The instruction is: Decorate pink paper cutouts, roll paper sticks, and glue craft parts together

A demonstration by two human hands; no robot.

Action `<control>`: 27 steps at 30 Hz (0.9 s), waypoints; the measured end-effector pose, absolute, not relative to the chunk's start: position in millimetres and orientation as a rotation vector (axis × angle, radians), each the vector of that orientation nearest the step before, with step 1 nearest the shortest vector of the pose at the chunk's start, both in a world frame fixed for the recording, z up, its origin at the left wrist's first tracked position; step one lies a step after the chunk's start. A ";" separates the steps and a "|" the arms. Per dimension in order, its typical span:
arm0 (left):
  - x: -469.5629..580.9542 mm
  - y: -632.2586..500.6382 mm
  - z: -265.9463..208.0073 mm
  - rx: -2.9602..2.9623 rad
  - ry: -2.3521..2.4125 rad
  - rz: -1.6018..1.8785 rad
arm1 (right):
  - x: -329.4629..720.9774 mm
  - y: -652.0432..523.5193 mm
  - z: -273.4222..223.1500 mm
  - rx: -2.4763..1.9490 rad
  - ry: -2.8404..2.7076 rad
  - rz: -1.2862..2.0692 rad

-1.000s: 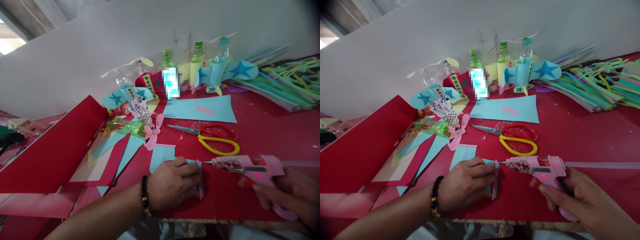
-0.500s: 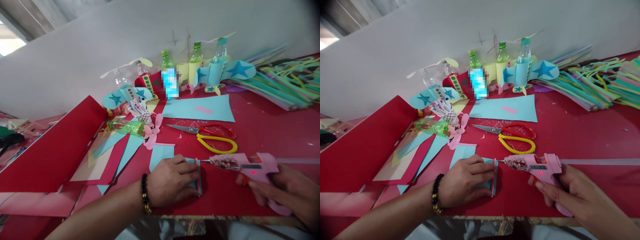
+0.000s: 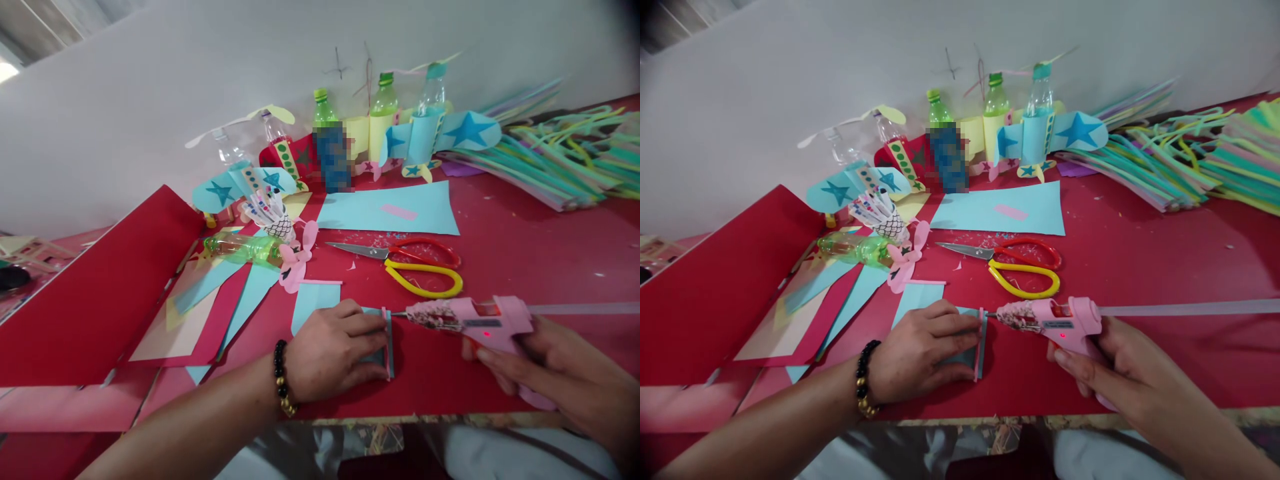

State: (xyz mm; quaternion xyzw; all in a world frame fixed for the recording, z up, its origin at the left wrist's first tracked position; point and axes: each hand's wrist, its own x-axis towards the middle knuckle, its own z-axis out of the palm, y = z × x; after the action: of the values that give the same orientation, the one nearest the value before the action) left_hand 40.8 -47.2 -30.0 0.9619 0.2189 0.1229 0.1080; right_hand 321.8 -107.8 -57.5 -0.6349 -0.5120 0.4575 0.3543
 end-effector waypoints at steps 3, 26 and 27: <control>40.5 -47.0 -29.6 2.820 0.648 0.362 | 332.4 -105.1 -64.4 -1.608 -1.477 1.259; 40.6 -49.6 -28.9 2.742 0.670 0.374 | 308.1 -111.2 -41.8 -1.654 -1.321 1.207; 40.7 -49.6 -28.9 2.745 0.672 0.377 | 308.9 -110.8 -42.7 -1.649 -1.328 1.210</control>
State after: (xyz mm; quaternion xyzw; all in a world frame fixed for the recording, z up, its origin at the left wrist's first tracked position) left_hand 40.7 -49.6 -28.9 0.9526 0.2333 0.1310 0.1449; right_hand 308.9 -110.8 -42.7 -0.6348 -0.5114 0.4658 0.3442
